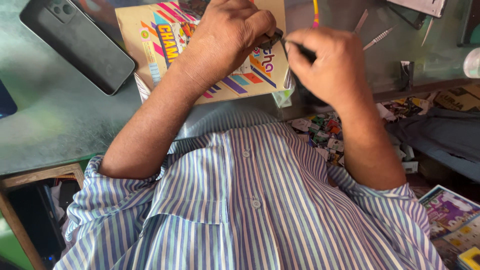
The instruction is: The person cleans and reassembles a mobile phone on a counter, applying adhesive and pressing the back panel into place.
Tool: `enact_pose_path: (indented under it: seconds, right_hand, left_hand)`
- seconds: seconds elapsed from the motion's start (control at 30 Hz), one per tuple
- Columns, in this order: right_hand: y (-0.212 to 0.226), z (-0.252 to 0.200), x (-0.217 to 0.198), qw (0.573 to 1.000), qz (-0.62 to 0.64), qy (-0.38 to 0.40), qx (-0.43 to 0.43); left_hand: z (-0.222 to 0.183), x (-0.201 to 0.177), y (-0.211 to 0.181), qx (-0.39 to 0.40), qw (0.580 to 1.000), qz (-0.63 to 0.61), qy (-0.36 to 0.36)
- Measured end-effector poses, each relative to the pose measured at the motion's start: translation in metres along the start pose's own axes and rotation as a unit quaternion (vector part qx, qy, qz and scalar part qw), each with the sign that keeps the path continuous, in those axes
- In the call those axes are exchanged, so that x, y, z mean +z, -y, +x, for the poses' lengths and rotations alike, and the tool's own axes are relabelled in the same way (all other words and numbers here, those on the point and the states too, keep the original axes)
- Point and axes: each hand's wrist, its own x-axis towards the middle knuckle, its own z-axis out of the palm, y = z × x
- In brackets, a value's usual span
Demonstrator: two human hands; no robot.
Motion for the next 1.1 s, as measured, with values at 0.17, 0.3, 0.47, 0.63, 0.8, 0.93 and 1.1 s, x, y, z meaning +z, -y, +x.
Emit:
enact_pose_path:
  seconds: [0.17,0.3,0.47,0.63,0.8,0.93,1.1]
  right_hand:
    - [0.003,0.0,0.007,1.0,-0.021,-0.012,-0.013]
    - [-0.003,-0.001,0.01,0.999,0.026,-0.013,0.016]
    - [-0.007,-0.005,0.015,0.998,0.059,-0.028,0.02]
    - [-0.004,-0.011,0.021,0.995,0.08,-0.059,0.03]
    - [-0.005,-0.012,0.02,0.993,0.07,-0.092,0.006]
    - [-0.004,-0.012,0.019,0.995,0.063,-0.081,0.014]
    - [-0.004,-0.014,0.021,0.993,0.079,-0.083,0.013]
  left_hand:
    - [0.0,-0.002,-0.002,0.007,1.0,0.012,-0.006]
    - [0.001,-0.004,-0.003,0.013,1.0,0.023,0.003]
    - [0.001,-0.005,-0.002,0.011,1.0,0.007,0.0]
    - [0.001,-0.005,-0.002,0.004,1.0,0.009,0.006]
    - [0.0,-0.005,-0.003,-0.003,1.0,-0.003,0.007]
    - [0.003,-0.006,-0.002,0.007,1.0,0.002,0.0]
    - [0.0,-0.004,-0.003,-0.002,1.0,-0.012,0.0]
